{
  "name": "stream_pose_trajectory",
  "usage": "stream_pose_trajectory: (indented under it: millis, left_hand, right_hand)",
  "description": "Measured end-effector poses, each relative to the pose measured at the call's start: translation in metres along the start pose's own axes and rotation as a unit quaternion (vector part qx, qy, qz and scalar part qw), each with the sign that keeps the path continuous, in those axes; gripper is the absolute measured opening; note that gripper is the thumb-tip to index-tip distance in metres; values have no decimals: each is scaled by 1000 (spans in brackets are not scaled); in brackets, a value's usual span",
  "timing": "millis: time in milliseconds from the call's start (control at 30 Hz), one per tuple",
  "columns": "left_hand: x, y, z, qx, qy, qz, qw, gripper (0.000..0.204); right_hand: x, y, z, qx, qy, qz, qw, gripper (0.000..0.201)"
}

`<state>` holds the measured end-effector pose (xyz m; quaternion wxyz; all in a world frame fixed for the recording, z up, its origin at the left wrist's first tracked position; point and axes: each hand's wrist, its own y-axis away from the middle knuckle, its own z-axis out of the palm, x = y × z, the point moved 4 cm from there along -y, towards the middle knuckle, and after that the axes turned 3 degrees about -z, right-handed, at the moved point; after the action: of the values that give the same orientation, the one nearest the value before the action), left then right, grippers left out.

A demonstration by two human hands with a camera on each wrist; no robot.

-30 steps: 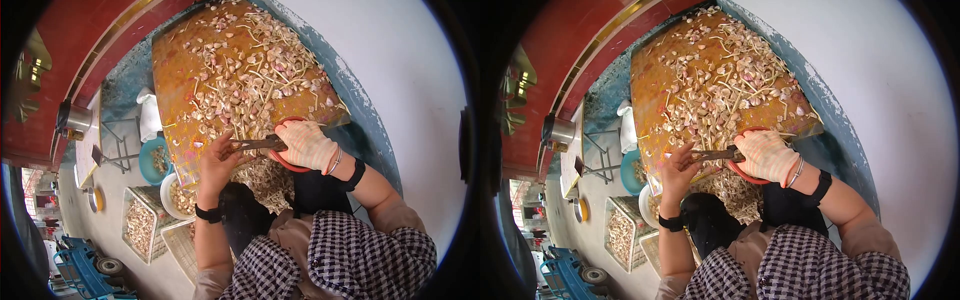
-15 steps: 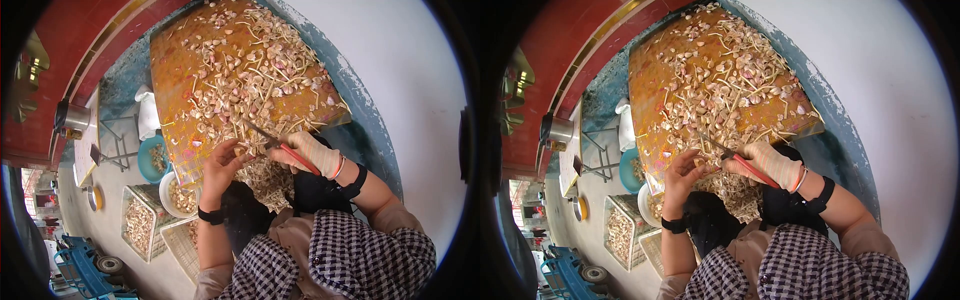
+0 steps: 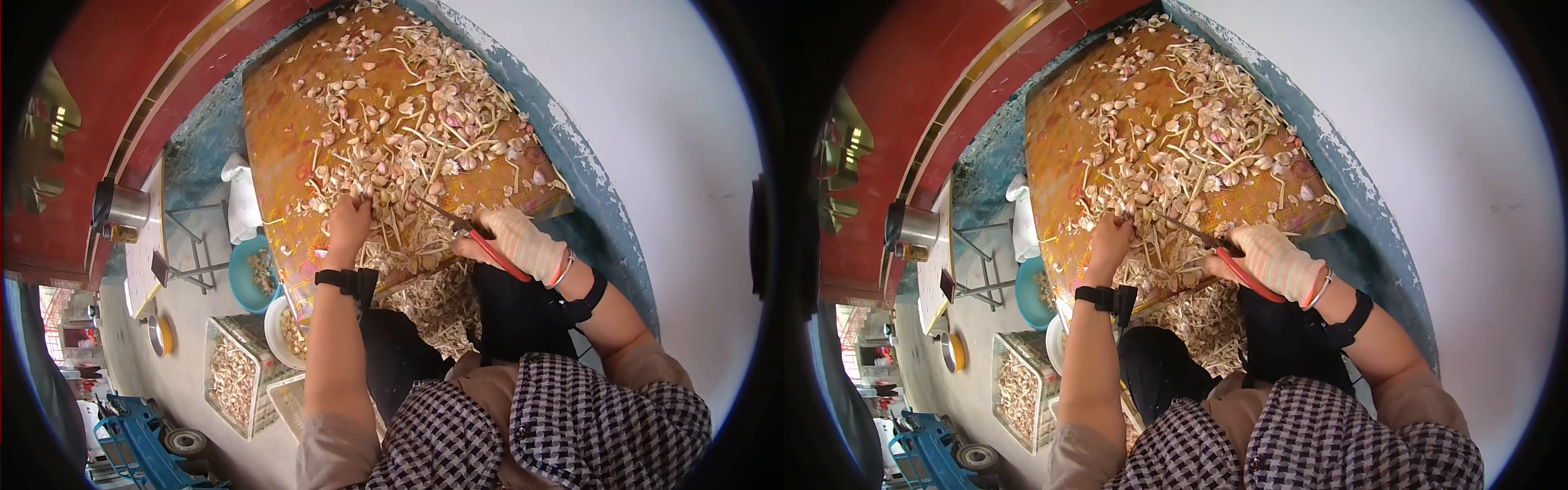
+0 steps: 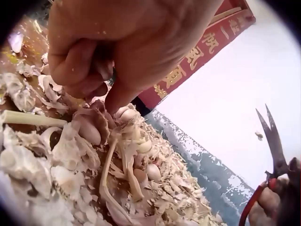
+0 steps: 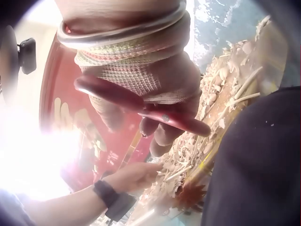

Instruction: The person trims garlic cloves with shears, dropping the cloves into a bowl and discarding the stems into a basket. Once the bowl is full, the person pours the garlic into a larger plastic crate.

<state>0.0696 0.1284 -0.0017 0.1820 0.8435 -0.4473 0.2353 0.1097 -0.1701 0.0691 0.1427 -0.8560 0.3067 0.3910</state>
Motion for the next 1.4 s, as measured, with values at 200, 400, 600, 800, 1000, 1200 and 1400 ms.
stream_pose_trajectory:
  millis: [200,400,600,800,1000,1200,1400]
  left_hand:
    - [8,24,-8,-54,80,37,995,29]
    - [6,48,-24,-21,126,49,991,31]
    - [-4,101,-47,26,283,-3,959,24]
    - [-13,119,-54,30,357,-9,933,18]
    - [-23,124,-36,-68,650,-138,744,18]
    - [-18,119,-26,-175,764,-190,591,31]
    - [8,130,-14,-174,688,-103,696,29]
  right_hand:
    - [-12,-82,0,-2,43,-36,998,36]
    - [-37,-182,44,-15,223,23,974,42]
    - [-54,-190,86,-132,287,7,949,29]
    - [-56,-184,88,-57,283,-29,957,24]
    - [-59,-169,87,-26,226,-40,973,24]
    - [-85,-111,68,59,194,-290,935,29]
    - [-98,-48,67,57,247,-451,856,18]
